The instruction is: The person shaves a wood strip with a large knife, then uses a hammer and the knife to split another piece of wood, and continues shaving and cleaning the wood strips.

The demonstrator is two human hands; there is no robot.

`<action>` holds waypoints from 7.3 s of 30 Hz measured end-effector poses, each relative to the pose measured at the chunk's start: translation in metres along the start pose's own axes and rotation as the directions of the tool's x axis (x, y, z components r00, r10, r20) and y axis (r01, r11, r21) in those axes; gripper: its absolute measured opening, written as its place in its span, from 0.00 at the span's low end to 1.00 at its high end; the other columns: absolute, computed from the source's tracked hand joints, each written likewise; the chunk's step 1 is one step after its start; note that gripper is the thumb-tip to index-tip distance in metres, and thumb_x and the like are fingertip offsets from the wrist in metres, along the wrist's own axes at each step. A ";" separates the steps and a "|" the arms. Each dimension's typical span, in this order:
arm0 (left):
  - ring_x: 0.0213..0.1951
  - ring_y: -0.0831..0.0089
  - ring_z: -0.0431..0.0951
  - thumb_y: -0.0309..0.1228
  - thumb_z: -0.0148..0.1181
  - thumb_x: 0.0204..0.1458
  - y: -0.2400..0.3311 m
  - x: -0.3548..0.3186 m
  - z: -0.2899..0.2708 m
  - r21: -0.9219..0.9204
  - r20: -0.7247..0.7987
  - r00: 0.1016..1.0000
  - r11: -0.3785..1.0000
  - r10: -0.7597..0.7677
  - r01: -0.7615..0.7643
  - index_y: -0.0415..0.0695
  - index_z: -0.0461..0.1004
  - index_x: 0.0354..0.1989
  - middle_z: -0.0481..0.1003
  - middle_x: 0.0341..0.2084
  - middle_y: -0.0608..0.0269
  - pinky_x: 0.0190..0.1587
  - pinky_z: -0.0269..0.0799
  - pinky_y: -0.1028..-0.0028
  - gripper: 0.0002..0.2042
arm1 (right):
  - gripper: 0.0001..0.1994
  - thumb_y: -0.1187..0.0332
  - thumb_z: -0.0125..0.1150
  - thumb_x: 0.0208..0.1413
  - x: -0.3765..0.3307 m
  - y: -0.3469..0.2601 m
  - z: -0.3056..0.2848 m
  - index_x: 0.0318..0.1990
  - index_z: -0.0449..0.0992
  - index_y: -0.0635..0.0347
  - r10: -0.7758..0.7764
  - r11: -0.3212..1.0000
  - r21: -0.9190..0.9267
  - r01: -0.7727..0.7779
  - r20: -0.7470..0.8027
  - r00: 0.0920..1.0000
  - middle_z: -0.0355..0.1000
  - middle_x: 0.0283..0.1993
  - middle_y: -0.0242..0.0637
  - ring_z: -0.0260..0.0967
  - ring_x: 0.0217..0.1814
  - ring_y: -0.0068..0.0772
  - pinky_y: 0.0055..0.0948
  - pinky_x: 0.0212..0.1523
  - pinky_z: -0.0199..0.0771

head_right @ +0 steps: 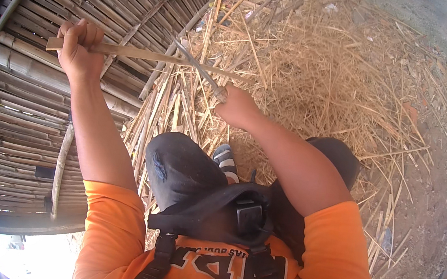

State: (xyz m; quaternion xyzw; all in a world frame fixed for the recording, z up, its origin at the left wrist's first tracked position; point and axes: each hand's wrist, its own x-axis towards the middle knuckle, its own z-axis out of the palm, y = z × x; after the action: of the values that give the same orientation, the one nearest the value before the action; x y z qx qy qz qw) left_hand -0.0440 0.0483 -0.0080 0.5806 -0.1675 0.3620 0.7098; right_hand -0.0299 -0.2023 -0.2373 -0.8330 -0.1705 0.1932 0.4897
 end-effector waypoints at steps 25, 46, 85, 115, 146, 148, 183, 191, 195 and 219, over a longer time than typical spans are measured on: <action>0.19 0.77 0.46 0.45 0.49 0.70 0.001 -0.003 0.014 -0.010 -0.268 0.962 0.999 -0.048 0.047 0.51 0.53 0.21 0.48 0.14 0.73 0.24 0.46 0.73 0.23 | 0.15 0.68 0.64 0.54 -0.003 -0.010 0.005 0.47 0.72 0.63 -0.170 0.982 0.056 0.183 -0.181 0.969 0.74 0.29 0.41 0.73 0.26 0.36 0.38 0.28 0.73; 0.20 0.76 0.45 0.44 0.49 0.69 0.001 -0.011 -0.019 -0.065 -0.107 0.993 0.997 -0.056 0.050 0.51 0.52 0.21 0.46 0.15 0.72 0.25 0.44 0.72 0.23 | 0.17 0.67 0.64 0.54 -0.011 -0.036 -0.007 0.49 0.72 0.64 -0.277 0.951 0.073 0.301 -0.230 0.933 0.75 0.32 0.48 0.77 0.34 0.44 0.41 0.36 0.75; 0.19 0.77 0.47 0.41 0.48 0.70 -0.008 -0.010 0.031 0.086 -0.342 0.940 0.995 -0.025 0.058 0.50 0.53 0.22 0.48 0.15 0.72 0.24 0.48 0.72 0.22 | 0.20 0.69 0.63 0.53 0.011 0.018 0.019 0.53 0.72 0.65 -0.026 0.980 -0.197 0.033 0.040 0.999 0.77 0.39 0.53 0.79 0.42 0.51 0.44 0.42 0.77; 0.19 0.75 0.45 0.41 0.52 0.66 0.003 -0.029 -0.017 -0.090 -0.225 0.969 0.993 -0.097 0.078 0.52 0.50 0.20 0.45 0.15 0.71 0.25 0.44 0.72 0.24 | 0.21 0.67 0.63 0.52 0.002 -0.023 -0.003 0.53 0.72 0.65 -0.166 0.984 0.036 0.172 -0.119 0.979 0.75 0.39 0.50 0.77 0.37 0.40 0.41 0.36 0.74; 0.20 0.76 0.44 0.42 0.50 0.68 0.007 -0.040 -0.033 -0.012 -0.423 0.905 0.999 -0.047 0.046 0.52 0.50 0.22 0.45 0.15 0.71 0.25 0.43 0.71 0.22 | 0.17 0.66 0.64 0.50 0.015 0.002 0.022 0.47 0.73 0.65 -0.265 0.964 -0.054 0.261 -0.077 0.961 0.75 0.31 0.51 0.75 0.30 0.45 0.42 0.33 0.73; 0.20 0.76 0.44 0.42 0.50 0.68 0.005 -0.041 -0.028 -0.028 -0.386 0.921 0.999 -0.043 0.035 0.52 0.50 0.22 0.45 0.15 0.71 0.25 0.43 0.71 0.22 | 0.17 0.67 0.64 0.51 0.002 -0.021 0.019 0.46 0.73 0.65 -0.369 0.926 0.000 0.377 -0.207 0.906 0.74 0.30 0.50 0.75 0.28 0.44 0.41 0.32 0.72; 0.20 0.76 0.45 0.43 0.52 0.67 0.009 -0.059 -0.057 0.001 -0.449 0.893 1.000 -0.011 0.013 0.52 0.50 0.22 0.46 0.15 0.71 0.25 0.44 0.71 0.23 | 0.15 0.68 0.63 0.51 0.006 -0.008 0.023 0.45 0.74 0.64 -0.324 0.944 -0.104 0.313 -0.127 0.937 0.76 0.36 0.54 0.77 0.41 0.53 0.48 0.43 0.76; 0.19 0.76 0.46 0.44 0.49 0.69 0.007 -0.060 -0.068 0.044 -0.537 0.843 0.997 -0.034 0.068 0.53 0.49 0.22 0.46 0.15 0.71 0.25 0.46 0.72 0.23 | 0.17 0.65 0.65 0.50 0.031 0.087 0.052 0.46 0.74 0.65 -0.052 0.940 -0.336 0.064 0.044 0.998 0.77 0.37 0.54 0.78 0.43 0.54 0.46 0.44 0.76; 0.19 0.76 0.46 0.45 0.50 0.68 0.017 -0.080 -0.085 -0.013 -0.512 0.859 1.000 -0.018 0.013 0.53 0.47 0.21 0.45 0.14 0.72 0.24 0.46 0.73 0.25 | 0.16 0.65 0.65 0.50 0.028 0.056 0.030 0.44 0.74 0.64 -0.006 0.966 -0.256 0.023 0.067 0.998 0.77 0.37 0.53 0.78 0.42 0.53 0.46 0.44 0.76; 0.17 0.80 0.47 0.38 0.46 0.69 0.182 -0.184 -0.064 -0.209 -0.071 0.960 0.937 0.272 -0.280 0.56 0.47 0.17 0.48 0.13 0.75 0.23 0.45 0.76 0.24 | 0.17 0.71 0.65 0.58 -0.003 -0.015 -0.002 0.51 0.66 0.57 0.019 0.584 0.808 -0.078 0.083 0.996 0.71 0.39 0.34 0.73 0.35 0.26 0.27 0.30 0.75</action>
State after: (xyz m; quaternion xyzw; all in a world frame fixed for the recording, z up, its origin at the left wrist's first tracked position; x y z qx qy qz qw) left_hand -0.3105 0.0619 -0.0184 0.4628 -0.2713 0.4493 0.7144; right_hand -0.0326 -0.1981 -0.2232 -0.5161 -0.0570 0.2901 0.8039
